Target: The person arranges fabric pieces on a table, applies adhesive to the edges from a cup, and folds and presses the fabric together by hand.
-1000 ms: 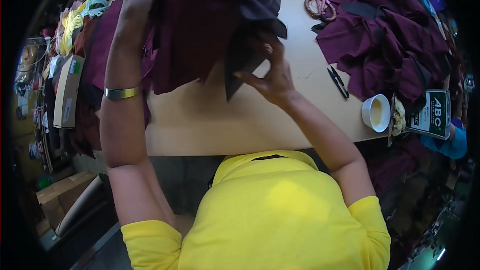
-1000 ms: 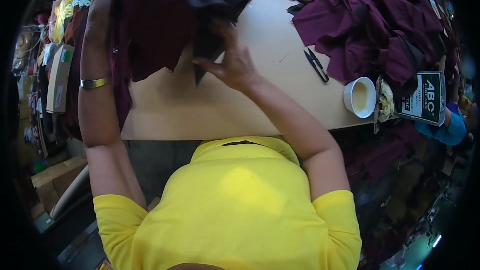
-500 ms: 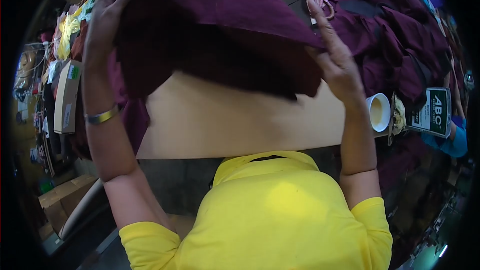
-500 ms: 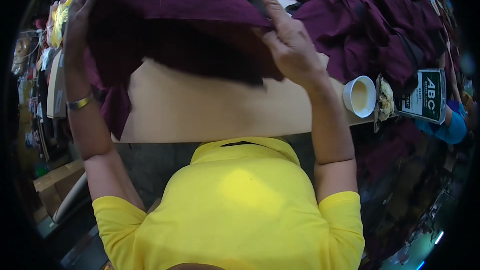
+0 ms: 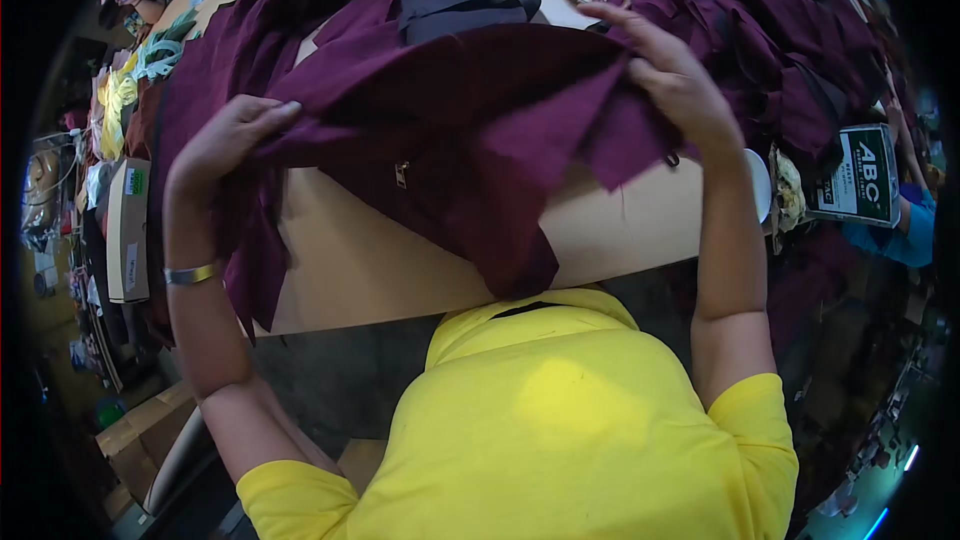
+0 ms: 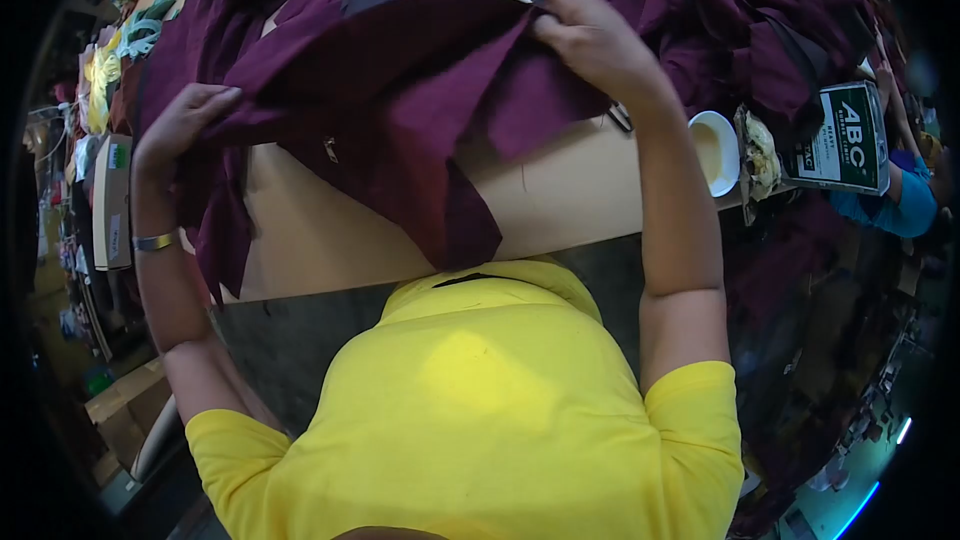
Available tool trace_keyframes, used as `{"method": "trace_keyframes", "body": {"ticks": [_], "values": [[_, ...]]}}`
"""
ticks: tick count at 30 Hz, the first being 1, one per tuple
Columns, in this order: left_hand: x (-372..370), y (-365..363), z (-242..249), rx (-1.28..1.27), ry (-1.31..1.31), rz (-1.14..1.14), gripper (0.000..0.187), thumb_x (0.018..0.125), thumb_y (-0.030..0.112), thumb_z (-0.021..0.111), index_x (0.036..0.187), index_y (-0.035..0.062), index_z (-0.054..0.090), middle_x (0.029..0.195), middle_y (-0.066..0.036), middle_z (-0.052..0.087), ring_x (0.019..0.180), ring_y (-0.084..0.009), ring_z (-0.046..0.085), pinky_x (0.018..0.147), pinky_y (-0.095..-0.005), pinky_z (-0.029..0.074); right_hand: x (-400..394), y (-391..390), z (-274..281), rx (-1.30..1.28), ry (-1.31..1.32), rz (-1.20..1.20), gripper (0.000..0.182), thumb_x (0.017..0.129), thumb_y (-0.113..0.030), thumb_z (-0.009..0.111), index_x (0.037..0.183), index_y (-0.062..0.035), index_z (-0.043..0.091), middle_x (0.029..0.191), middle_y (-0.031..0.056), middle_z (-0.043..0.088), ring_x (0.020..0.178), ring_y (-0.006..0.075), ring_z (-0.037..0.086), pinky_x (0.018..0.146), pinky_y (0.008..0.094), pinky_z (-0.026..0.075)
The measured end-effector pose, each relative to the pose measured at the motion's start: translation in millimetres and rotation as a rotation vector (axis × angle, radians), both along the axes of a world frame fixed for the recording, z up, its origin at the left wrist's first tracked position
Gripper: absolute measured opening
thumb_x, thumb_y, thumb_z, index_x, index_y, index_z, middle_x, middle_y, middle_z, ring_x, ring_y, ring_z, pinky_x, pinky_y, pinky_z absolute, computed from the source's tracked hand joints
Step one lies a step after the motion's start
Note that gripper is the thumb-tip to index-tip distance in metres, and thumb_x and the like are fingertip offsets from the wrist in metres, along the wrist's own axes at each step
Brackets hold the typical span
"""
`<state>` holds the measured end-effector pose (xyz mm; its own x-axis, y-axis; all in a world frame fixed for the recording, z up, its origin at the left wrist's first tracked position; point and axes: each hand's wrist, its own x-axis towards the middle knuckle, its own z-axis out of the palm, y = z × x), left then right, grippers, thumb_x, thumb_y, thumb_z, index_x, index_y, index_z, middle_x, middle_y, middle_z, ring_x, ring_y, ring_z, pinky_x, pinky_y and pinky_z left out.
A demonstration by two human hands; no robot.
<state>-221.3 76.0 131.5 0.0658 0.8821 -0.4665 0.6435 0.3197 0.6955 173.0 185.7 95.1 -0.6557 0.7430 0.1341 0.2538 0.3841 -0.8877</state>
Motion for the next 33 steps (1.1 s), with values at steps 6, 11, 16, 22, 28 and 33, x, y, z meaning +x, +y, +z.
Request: {"method": "trace_keyframes", "body": {"ticks": [6,11,16,22,28,33], "values": [[42.2,-0.2,-40.4,0.568,1.021,0.002,0.027,0.085,0.034,0.056,0.095,0.0088,0.059,0.085,-0.01,0.06,0.08,-0.029,0.057,0.073,-0.0379,0.042,-7.7,6.2,-72.4,-0.171,0.049,-0.092,0.054,0.073,0.006,0.053,0.125,-0.0071,0.048,0.082,0.0062,0.061,0.073,0.0091,0.054,0.069,0.0247,0.044],[137.4,-38.0,-83.1,1.357,0.866,-0.139,0.026,0.084,0.036,0.058,0.107,0.0216,0.057,0.118,-0.001,0.053,0.112,-0.0246,0.049,0.091,-0.0438,0.038,-3.7,-6.4,-25.3,0.13,-0.098,-0.174,0.054,0.072,0.005,0.056,0.124,-0.011,0.049,0.067,0.0095,0.056,0.058,0.0141,0.053,0.06,0.0283,0.043],[228.5,-74.1,-140.9,0.702,0.38,-0.5,0.036,0.083,0.026,0.056,0.117,0.0139,0.052,0.123,-0.008,0.052,0.096,-0.0238,0.058,0.078,-0.0419,0.047,-6.1,-13.0,26.2,0.431,-0.039,-0.174,0.06,0.071,0.013,0.053,0.123,-0.0163,0.053,0.077,0.0066,0.06,0.073,0.0111,0.059,0.072,0.022,0.046],[140.1,-35.6,-155.4,0.814,0.522,0.46,0.046,0.089,0.03,0.051,0.121,-0.002,0.043,0.12,-0.026,0.049,0.109,-0.0396,0.049,0.094,-0.042,0.037,-42.1,-20.4,51.5,0.841,-0.025,0.057,0.057,0.066,0.007,0.057,0.116,-0.0194,0.058,0.098,0.0095,0.065,0.077,0.0257,0.065,0.071,0.033,0.053],[18.2,-86.9,-95.6,0.99,1.041,0.549,0.043,0.09,0.022,0.049,0.123,-0.0054,0.044,0.12,-0.026,0.048,0.112,-0.0376,0.047,0.095,-0.0433,0.038,-106.2,-45.8,79.8,0.781,0.241,0.276,0.04,0.071,-0.005,0.062,0.11,-0.0159,0.063,0.077,0.014,0.063,0.068,0.0208,0.063,0.06,0.028,0.049],[28.8,-63.0,-26.3,1.714,0.64,0.813,0.042,0.094,0.025,0.043,0.122,-0.0061,0.044,0.122,-0.025,0.048,0.11,-0.0344,0.05,0.092,-0.0393,0.041,-75.4,-10.3,94.1,0.202,0.341,0.614,0.041,0.075,-0.002,0.055,0.116,-0.0079,0.052,0.085,0.0108,0.06,0.076,0.0213,0.057,0.068,0.034,0.045]]}}
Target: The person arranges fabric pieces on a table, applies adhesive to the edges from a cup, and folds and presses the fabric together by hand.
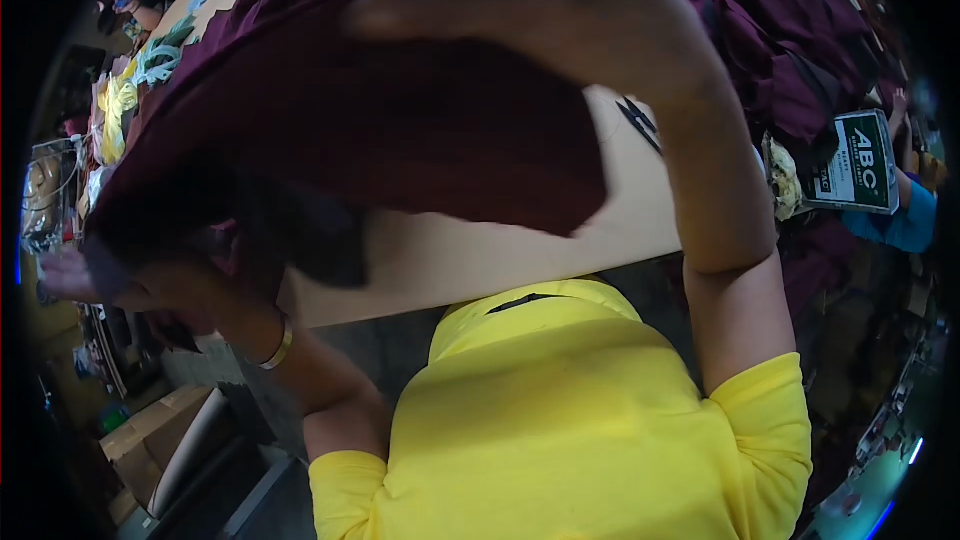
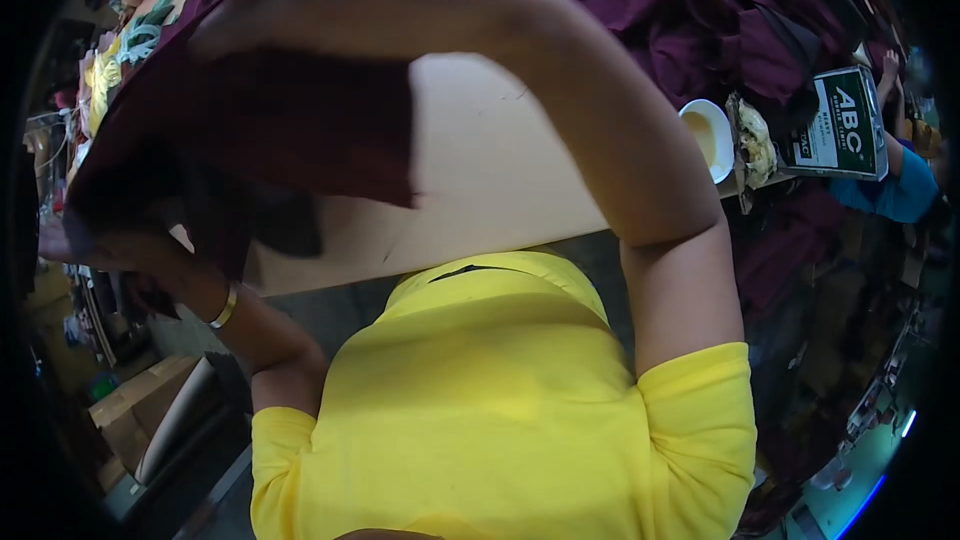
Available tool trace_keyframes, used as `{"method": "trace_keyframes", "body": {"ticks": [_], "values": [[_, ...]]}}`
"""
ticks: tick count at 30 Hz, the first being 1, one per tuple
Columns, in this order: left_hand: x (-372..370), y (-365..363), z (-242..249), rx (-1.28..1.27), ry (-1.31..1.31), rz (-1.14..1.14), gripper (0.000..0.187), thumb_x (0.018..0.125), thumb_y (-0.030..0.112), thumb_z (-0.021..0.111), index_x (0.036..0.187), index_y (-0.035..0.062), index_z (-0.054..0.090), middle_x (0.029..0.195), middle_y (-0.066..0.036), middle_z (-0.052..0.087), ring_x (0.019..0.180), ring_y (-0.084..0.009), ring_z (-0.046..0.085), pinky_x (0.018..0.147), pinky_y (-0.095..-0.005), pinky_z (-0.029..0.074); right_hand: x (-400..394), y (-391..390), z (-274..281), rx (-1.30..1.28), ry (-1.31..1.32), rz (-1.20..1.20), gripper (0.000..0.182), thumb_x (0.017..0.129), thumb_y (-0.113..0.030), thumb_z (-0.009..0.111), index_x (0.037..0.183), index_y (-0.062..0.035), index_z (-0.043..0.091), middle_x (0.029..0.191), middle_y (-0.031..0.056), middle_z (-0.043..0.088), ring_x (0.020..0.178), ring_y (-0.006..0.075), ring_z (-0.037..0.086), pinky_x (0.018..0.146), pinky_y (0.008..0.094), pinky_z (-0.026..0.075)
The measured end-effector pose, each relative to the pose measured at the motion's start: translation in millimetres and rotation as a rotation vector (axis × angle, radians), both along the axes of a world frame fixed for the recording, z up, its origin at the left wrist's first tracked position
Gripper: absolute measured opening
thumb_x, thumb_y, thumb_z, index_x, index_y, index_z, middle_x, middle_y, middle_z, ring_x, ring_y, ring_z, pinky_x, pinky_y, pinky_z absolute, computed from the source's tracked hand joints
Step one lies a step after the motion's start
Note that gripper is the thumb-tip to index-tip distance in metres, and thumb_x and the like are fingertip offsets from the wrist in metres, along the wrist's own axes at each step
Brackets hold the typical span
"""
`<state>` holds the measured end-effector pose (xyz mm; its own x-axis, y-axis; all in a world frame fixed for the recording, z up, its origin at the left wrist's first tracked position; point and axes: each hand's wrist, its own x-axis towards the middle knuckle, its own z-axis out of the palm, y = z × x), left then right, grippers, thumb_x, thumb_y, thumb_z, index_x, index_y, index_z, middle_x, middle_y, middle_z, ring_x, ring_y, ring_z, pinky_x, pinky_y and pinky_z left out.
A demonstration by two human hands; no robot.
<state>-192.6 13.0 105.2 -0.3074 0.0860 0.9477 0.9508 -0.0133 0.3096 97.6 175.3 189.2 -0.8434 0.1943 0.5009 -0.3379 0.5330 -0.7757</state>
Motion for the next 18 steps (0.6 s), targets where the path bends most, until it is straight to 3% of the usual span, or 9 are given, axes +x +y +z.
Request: {"method": "trace_keyframes", "body": {"ticks": [2,5,6,7,8,10,11,14,18], "values": [[-31.2,7.6,-20.8,-0.138,0.056,-0.075,0.042,0.095,0.026,0.042,0.123,-0.0052,0.044,0.124,-0.025,0.048,0.109,-0.0321,0.052,0.09,-0.0372,0.043,18.6,19.3,-47.5,-0.106,-0.103,-0.394,0.039,0.08,-0.008,0.063,0.119,-0.0121,0.056,0.085,0.0018,0.067,0.07,0.0034,0.058,0.07,0.0201,0.047],[46.9,50.5,-19.7,-0.717,0.23,-0.106,0.036,0.09,0.02,0.05,0.124,0.0076,0.051,0.134,-0.013,0.044,0.112,-0.036,0.051,0.088,-0.0367,0.045,49.6,51.4,-114.2,-0.239,-0.464,-0.34,0.049,0.081,-0.008,0.064,0.127,-0.0102,0.048,0.063,-0.0049,0.046,0.058,0.0004,0.041,0.053,0.0185,0.034],[50.9,76.3,-44.1,-0.728,0.533,-0.139,0.037,0.086,0.014,0.053,0.124,0.0116,0.052,0.131,-0.01,0.047,0.115,-0.0345,0.048,0.09,-0.0375,0.045,62.5,60.3,-147.2,-0.034,-0.67,-0.517,0.053,0.077,-0.008,0.066,0.127,-0.0104,0.047,0.063,0.0009,0.053,0.059,0.0082,0.051,0.056,0.0226,0.04],[57.0,79.9,-66.4,-0.855,0.453,-0.267,0.039,0.085,0.01,0.055,0.124,0.0127,0.052,0.132,-0.008,0.047,0.12,-0.0336,0.044,0.095,-0.038,0.041,78.0,68.0,-186.3,0.446,-0.831,-0.704,0.058,0.074,-0.006,0.066,0.127,-0.011,0.045,0.073,0.0083,0.061,0.071,0.0218,0.06,0.064,0.0309,0.045],[63.3,83.3,-79.1,-0.978,0.37,-0.396,0.041,0.084,0.006,0.056,0.124,0.0138,0.052,0.132,-0.007,0.046,0.125,-0.0328,0.039,0.1,-0.0384,0.038,83.4,53.8,-189.1,0.521,-0.941,-0.798,0.057,0.072,-0.007,0.064,0.126,-0.0133,0.047,0.094,0.0144,0.062,0.084,0.0308,0.06,0.07,0.0399,0.046],[82.8,82.2,-77.7,-0.885,0.229,-0.509,0.042,0.081,0.003,0.059,0.121,0.0137,0.055,0.132,-0.007,0.047,0.125,-0.0326,0.04,0.1,-0.0396,0.037,85.6,23.7,-197.6,0.535,-0.482,-0.974,0.058,0.071,-0.008,0.065,0.126,-0.0133,0.046,0.101,0.0119,0.062,0.09,0.0263,0.059,0.078,0.0395,0.043],[94.2,82.4,-70.9,-0.762,0.243,-0.498,0.034,0.077,0.001,0.062,0.11,0.0116,0.06,0.117,-0.008,0.057,0.111,-0.0314,0.052,0.089,-0.0373,0.044,82.9,2.9,-197.7,0.437,-0.411,-0.953,0.06,0.071,-0.009,0.066,0.127,-0.0125,0.044,0.107,0.0105,0.06,0.095,0.0254,0.058,0.082,0.039,0.042],[114.1,65.7,-60.2,-0.69,0.227,-0.486,0.027,0.077,-0.001,0.061,0.102,0.0081,0.062,0.105,-0.007,0.061,0.1,-0.0279,0.057,0.086,-0.0364,0.044,59.7,-48.6,-208.5,0.41,-0.122,-0.785,0.068,0.07,-0.012,0.067,0.132,-0.0108,0.039,0.118,0.0066,0.055,0.103,0.0245,0.055,0.089,0.0394,0.039],[120.0,47.2,-65.8,-0.696,0.209,-0.423,0.023,0.076,-0.003,0.061,0.096,0.0074,0.063,0.095,-0.008,0.062,0.09,-0.0269,0.058,0.08,-0.0344,0.045,29.3,-74.0,-229.7,0.615,-0.286,-0.764,0.07,0.072,-0.015,0.063,0.136,-0.0123,0.035,0.112,0.0092,0.057,0.1,0.0254,0.055,0.089,0.0396,0.039]]}}
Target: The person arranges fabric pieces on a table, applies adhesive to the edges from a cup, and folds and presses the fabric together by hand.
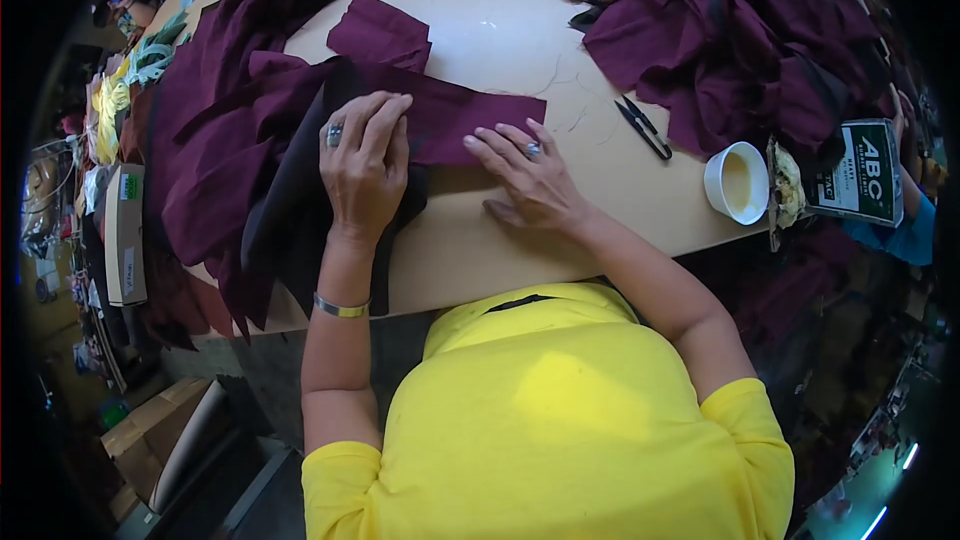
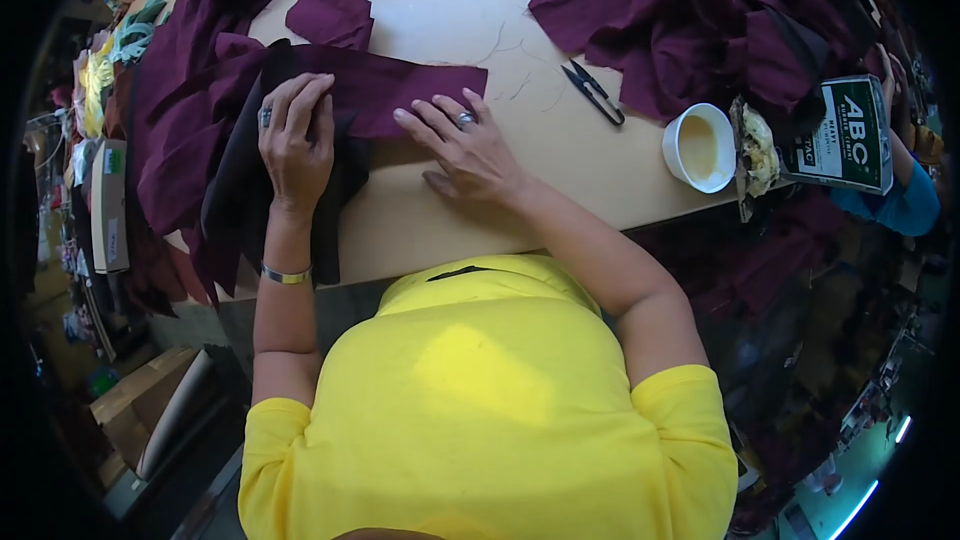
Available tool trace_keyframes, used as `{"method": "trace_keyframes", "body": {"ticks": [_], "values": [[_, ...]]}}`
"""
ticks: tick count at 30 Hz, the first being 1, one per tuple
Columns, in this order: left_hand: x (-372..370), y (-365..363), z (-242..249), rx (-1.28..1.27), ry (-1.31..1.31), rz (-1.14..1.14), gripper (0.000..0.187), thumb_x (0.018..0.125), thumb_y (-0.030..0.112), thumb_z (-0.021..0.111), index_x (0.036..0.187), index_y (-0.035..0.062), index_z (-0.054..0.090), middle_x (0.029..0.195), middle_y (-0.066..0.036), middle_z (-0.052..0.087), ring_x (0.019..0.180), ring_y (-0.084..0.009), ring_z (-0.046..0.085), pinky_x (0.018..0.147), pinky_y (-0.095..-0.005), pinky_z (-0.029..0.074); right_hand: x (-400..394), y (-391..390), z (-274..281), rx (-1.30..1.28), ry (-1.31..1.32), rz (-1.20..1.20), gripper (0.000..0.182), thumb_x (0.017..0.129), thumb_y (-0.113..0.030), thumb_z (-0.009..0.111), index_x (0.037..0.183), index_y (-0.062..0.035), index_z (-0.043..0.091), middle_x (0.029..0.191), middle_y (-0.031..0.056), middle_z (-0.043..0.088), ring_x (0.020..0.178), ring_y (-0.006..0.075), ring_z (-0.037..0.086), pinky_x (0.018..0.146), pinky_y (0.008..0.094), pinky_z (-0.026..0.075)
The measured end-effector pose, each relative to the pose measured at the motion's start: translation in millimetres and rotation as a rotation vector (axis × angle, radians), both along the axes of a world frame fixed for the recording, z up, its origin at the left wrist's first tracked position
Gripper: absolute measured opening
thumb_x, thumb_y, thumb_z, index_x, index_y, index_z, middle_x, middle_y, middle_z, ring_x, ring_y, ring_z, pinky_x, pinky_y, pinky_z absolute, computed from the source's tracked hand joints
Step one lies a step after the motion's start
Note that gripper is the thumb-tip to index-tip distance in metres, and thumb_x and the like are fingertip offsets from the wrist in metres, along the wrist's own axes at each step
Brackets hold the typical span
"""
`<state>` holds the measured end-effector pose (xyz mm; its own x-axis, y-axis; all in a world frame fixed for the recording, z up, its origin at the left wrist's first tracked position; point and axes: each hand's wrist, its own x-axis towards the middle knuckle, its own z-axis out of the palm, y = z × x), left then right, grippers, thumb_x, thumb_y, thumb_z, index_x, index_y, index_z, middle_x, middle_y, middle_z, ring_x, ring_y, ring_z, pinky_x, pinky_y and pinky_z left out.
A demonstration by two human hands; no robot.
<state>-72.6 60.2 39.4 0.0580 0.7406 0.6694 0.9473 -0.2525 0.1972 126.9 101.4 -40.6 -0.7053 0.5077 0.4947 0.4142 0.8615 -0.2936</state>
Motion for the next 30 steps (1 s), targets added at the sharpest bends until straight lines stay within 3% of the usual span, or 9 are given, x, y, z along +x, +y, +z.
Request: {"method": "trace_keyframes", "body": {"ticks": [4,10,15,19,20,22,23,27,30], "values": [[5.5,-23.7,-14.7,-0.152,-0.036,0.082,0.026,0.075,0.001,0.063,0.099,0.0079,0.06,0.098,-0.008,0.06,0.093,-0.027,0.057,0.083,-0.0347,0.044,-23.0,9.7,-15.8,0.152,-0.115,-0.016,0.065,0.075,-0.013,0.056,0.137,-0.0121,0.035,0.097,0.0098,0.058,0.085,0.0226,0.057,0.079,0.0353,0.044],[3.9,-43.7,-60.9,-0.329,0.088,0.445,0.064,0.067,0.028,0.074,0.122,0.0157,0.043,0.132,-0.005,0.042,0.121,-0.0289,0.039,0.098,-0.0491,0.03,-23.9,37.2,-3.3,0.192,-0.271,0.103,0.064,0.075,-0.006,0.053,0.137,-0.0105,0.037,0.075,0.0027,0.056,0.066,0.0167,0.055,0.064,0.028,0.046],[-13.0,-26.2,-79.1,-0.021,-0.091,0.417,0.061,0.071,0.043,0.07,0.118,0.0131,0.045,0.128,-0.007,0.047,0.118,-0.0289,0.044,0.096,-0.0468,0.031,-38.3,29.5,79.4,0.063,0.332,0.246,0.058,0.065,0.011,0.055,0.12,-0.0079,0.053,0.084,0.0059,0.062,0.062,0.0191,0.055,0.059,0.0294,0.047],[-31.8,-9.8,-36.8,0.329,-0.024,0.42,0.048,0.079,0.049,0.059,0.106,0.0102,0.053,0.11,-0.008,0.057,0.104,-0.0288,0.054,0.089,-0.0412,0.038,-33.2,31.4,152.0,0.073,0.387,0.317,0.05,0.064,0.011,0.054,0.111,-0.0064,0.057,0.084,0.0076,0.062,0.062,0.02,0.057,0.056,0.0316,0.048],[-40.9,-10.1,-22.6,0.303,-0.047,0.39,0.032,0.075,0.016,0.065,0.103,0.0065,0.056,0.101,-0.012,0.06,0.098,-0.0302,0.057,0.089,-0.0392,0.041,-30.3,36.0,165.0,0.069,0.377,0.316,0.048,0.065,0.011,0.054,0.11,-0.0062,0.057,0.083,0.0073,0.062,0.063,0.0199,0.057,0.056,0.0319,0.047],[-74.7,-9.3,-2.9,0.27,-0.012,0.37,0.021,0.078,0.009,0.056,0.099,0.0071,0.059,0.095,-0.011,0.062,0.091,-0.0298,0.06,0.081,-0.0369,0.047,-37.0,44.8,179.6,0.023,0.422,0.302,0.047,0.068,0.006,0.054,0.111,-0.0124,0.053,0.062,0.0051,0.057,0.053,0.0245,0.058,0.049,0.0359,0.045],[-92.3,-7.4,15.1,0.294,0.11,0.355,0.024,0.077,0.007,0.055,0.101,0.0083,0.06,0.095,-0.01,0.062,0.091,-0.0293,0.061,0.082,-0.0364,0.047,-41.6,49.6,190.8,-0.042,0.353,0.38,0.046,0.071,0.006,0.052,0.115,-0.0055,0.049,0.075,0.0115,0.058,0.066,0.0284,0.058,0.057,0.0378,0.046],[-171.9,-10.4,106.0,0.354,0.572,0.442,0.031,0.087,0.028,0.045,0.112,0.0144,0.058,0.107,-0.006,0.061,0.102,-0.0261,0.057,0.085,-0.0385,0.047,-77.4,66.8,185.6,-0.118,0.349,0.489,0.052,0.073,0.006,0.05,0.124,0.0008,0.042,0.091,0.0183,0.059,0.082,0.0313,0.058,0.069,0.0376,0.046],[-186.0,-18.6,160.6,0.242,0.857,0.521,0.038,0.086,0.025,0.051,0.123,0.0307,0.049,0.114,0.0,0.058,0.094,-0.0215,0.059,0.071,-0.0332,0.05,-85.0,88.9,172.0,0.338,0.551,0.386,0.053,0.07,0.007,0.052,0.122,-0.0028,0.046,0.087,0.0139,0.059,0.078,0.0283,0.057,0.069,0.0359,0.045]]}}
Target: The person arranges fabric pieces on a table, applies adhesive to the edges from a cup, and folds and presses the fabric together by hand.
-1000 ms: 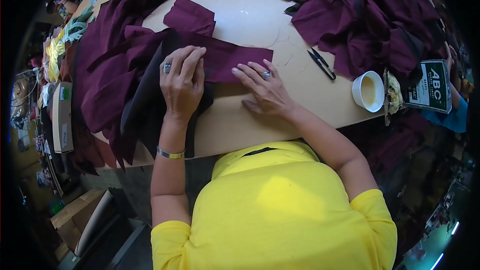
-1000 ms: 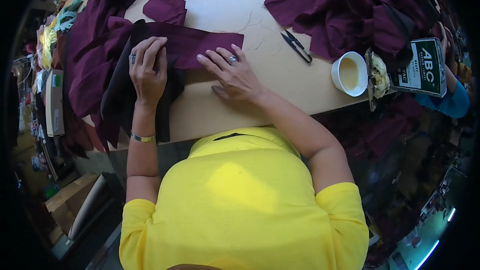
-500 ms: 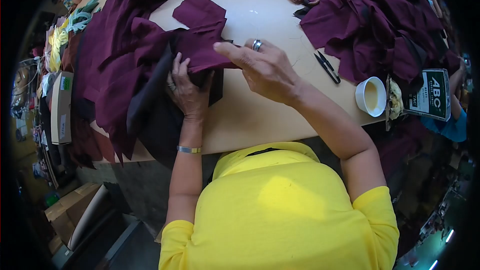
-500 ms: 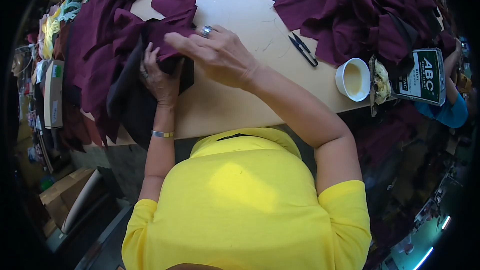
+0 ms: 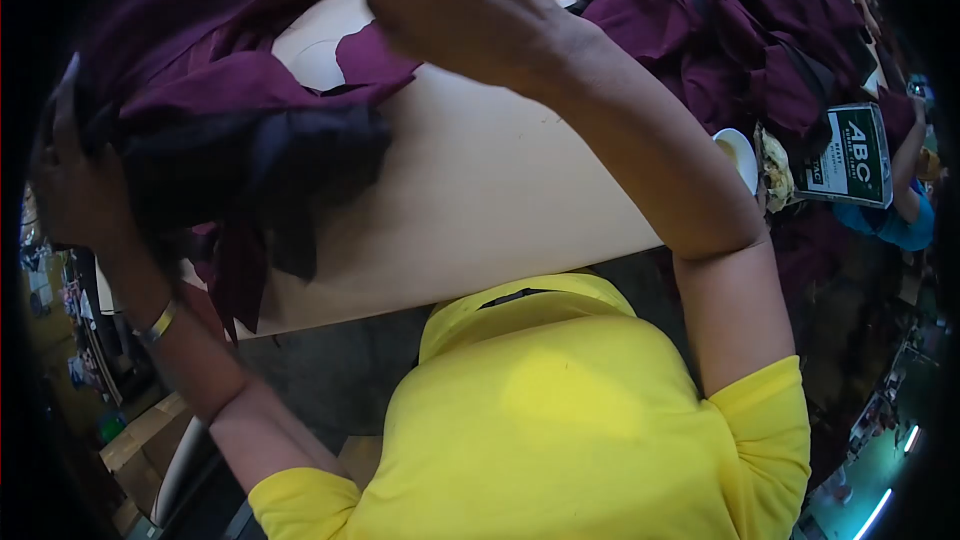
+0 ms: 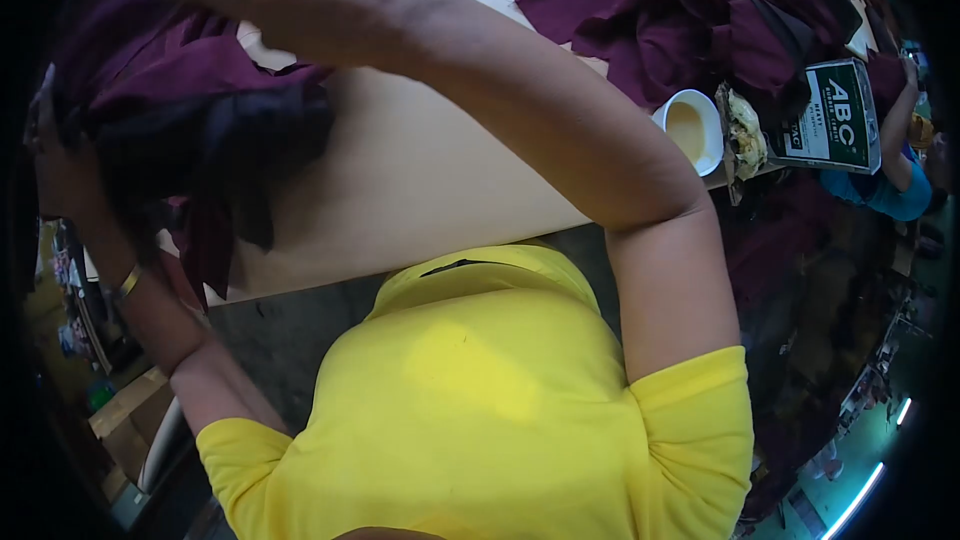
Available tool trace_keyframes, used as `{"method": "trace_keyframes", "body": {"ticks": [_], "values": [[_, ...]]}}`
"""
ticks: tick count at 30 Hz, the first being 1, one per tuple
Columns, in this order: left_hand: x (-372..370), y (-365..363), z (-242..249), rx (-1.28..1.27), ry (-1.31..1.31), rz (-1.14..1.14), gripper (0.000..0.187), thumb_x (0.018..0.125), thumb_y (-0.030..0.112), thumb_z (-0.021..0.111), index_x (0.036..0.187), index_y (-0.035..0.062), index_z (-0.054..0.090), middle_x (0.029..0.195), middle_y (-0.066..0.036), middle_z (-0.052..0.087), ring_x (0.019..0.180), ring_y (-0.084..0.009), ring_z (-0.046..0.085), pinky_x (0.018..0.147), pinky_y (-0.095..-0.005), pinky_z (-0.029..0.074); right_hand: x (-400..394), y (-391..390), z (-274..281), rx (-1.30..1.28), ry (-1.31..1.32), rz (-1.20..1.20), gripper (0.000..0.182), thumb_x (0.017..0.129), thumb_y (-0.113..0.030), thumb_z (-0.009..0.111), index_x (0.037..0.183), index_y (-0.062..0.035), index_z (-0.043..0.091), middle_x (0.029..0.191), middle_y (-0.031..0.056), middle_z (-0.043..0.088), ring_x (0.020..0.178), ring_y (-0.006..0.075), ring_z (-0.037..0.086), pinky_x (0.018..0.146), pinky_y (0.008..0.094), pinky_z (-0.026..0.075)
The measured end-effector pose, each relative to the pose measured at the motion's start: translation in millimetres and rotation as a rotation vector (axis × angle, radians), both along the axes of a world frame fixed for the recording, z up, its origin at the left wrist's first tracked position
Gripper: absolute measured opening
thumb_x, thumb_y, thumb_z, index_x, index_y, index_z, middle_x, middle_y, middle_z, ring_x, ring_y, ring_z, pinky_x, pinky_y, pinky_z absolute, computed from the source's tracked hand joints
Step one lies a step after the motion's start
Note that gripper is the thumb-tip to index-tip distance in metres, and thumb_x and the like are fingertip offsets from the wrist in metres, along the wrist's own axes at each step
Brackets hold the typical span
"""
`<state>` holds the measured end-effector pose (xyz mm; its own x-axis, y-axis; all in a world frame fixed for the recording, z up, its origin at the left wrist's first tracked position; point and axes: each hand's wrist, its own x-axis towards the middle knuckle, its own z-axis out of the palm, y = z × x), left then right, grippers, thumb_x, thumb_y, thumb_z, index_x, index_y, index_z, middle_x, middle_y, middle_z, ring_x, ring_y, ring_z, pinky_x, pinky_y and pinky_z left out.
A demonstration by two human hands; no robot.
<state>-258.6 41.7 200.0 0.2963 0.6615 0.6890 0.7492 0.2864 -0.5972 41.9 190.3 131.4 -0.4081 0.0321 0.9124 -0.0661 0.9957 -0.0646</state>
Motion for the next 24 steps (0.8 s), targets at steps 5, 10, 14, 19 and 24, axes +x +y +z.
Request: {"method": "trace_keyframes", "body": {"ticks": [5,10,14,19,24], "values": [[113.2,0.5,-73.2,-0.518,-0.045,0.004,0.062,0.078,0.001,0.049,0.134,0.0258,0.039,0.133,-0.001,0.045,0.08,-0.0193,0.057,0.063,-0.0321,0.049,77.5,4.2,-81.4,-0.113,-0.131,-0.356,0.058,0.062,0.013,0.057,0.115,-0.0118,0.06,0.076,0.0025,0.063,0.065,0.0195,0.051,0.066,0.0325,0.04],[194.5,-10.0,-217.8,-0.876,-0.347,-0.439,0.062,0.075,-0.004,0.045,0.134,0.013,0.041,0.143,0.005,0.033,0.064,-0.0141,0.051,0.059,-0.0256,0.048,164.3,-34.6,-174.5,-0.165,-0.587,-0.627,0.049,0.074,-0.001,0.054,0.12,-0.0186,0.058,0.085,-0.0024,0.066,0.08,0.0129,0.056,0.077,0.0299,0.036],[221.1,-11.0,-233.6,-0.943,-0.473,-0.398,0.061,0.072,-0.004,0.046,0.132,0.0118,0.044,0.144,0.003,0.031,0.066,-0.0161,0.053,0.061,-0.0273,0.049,186.9,-42.6,-182.6,-0.16,-0.616,-0.697,0.053,0.074,-0.005,0.057,0.125,-0.0181,0.053,0.096,0.0002,0.066,0.081,0.0141,0.057,0.084,0.0309,0.037],[228.9,-8.4,-226.9,-1.04,-0.587,-0.428,0.062,0.069,-0.004,0.048,0.13,0.0069,0.045,0.143,-0.001,0.032,0.068,-0.0199,0.057,0.063,-0.03,0.05,186.3,-51.1,-182.4,-0.48,-0.583,-0.669,0.061,0.072,0.005,0.047,0.13,-0.0119,0.045,0.106,0.0102,0.063,0.1,0.0256,0.058,0.094,0.0396,0.037],[238.8,-12.7,-227.5,-1.066,-0.564,-0.378,0.065,0.068,-0.004,0.048,0.131,0.0056,0.042,0.142,-0.003,0.035,0.067,-0.0221,0.059,0.065,-0.032,0.051,216.3,-62.0,-131.6,-0.519,-0.476,-0.732,0.053,0.07,0.005,0.051,0.122,-0.0048,0.05,0.115,0.0129,0.057,0.108,0.0284,0.053,0.095,0.0398,0.037]]}}
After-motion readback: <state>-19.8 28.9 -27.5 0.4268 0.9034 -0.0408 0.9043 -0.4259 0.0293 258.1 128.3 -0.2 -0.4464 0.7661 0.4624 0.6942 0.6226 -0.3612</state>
